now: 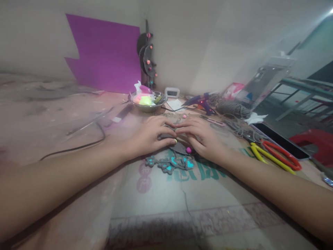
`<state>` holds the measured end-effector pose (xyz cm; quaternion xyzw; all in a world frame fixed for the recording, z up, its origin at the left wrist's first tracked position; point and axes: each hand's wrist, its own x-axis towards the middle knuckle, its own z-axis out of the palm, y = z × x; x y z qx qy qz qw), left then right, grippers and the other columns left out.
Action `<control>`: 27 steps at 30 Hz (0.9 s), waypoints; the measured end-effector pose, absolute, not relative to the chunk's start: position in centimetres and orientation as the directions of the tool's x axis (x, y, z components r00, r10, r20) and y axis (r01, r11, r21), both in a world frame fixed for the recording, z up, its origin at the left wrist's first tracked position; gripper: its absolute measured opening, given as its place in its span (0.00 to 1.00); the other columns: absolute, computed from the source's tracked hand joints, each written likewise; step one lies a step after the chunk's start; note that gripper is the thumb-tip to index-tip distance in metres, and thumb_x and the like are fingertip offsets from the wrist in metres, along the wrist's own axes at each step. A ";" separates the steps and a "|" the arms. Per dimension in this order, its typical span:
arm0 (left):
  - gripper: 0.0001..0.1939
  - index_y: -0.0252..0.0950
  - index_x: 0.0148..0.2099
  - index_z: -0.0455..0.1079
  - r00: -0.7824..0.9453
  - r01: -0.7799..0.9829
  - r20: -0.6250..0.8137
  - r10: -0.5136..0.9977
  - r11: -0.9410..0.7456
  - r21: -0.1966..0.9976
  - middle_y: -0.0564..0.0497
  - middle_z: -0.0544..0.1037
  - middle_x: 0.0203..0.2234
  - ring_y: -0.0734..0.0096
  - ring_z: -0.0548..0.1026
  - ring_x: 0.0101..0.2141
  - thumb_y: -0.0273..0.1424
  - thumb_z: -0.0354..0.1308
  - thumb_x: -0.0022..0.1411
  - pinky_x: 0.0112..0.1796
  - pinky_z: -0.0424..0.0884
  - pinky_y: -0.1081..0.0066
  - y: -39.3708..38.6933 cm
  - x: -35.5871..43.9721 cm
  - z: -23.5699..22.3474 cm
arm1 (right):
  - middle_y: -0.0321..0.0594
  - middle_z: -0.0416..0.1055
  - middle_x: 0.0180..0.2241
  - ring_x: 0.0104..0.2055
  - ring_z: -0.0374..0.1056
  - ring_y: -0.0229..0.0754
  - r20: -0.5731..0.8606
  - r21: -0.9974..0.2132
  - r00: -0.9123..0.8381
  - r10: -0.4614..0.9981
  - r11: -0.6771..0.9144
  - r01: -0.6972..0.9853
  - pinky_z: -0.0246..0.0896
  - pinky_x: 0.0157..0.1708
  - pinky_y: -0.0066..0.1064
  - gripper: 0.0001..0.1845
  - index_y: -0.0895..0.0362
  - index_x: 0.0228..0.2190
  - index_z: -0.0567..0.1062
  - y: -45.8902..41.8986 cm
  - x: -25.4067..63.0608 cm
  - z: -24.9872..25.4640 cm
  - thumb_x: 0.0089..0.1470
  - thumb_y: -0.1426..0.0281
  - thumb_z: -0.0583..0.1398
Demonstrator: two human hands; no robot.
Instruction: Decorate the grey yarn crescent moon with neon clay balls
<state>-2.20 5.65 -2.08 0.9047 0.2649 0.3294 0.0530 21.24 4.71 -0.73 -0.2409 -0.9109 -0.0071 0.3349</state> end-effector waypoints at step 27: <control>0.38 0.36 0.62 0.64 0.618 0.592 0.387 0.685 -0.729 0.344 0.41 0.74 0.55 0.49 0.69 0.56 0.54 0.61 0.57 0.58 0.57 0.48 6.2 -2.4 -2.1 | 0.44 0.78 0.42 0.47 0.75 0.43 0.292 -0.777 -0.403 0.867 0.461 0.428 0.68 0.50 0.43 0.07 0.55 0.37 0.71 5.3 21.4 -1.1 0.59 0.74 0.54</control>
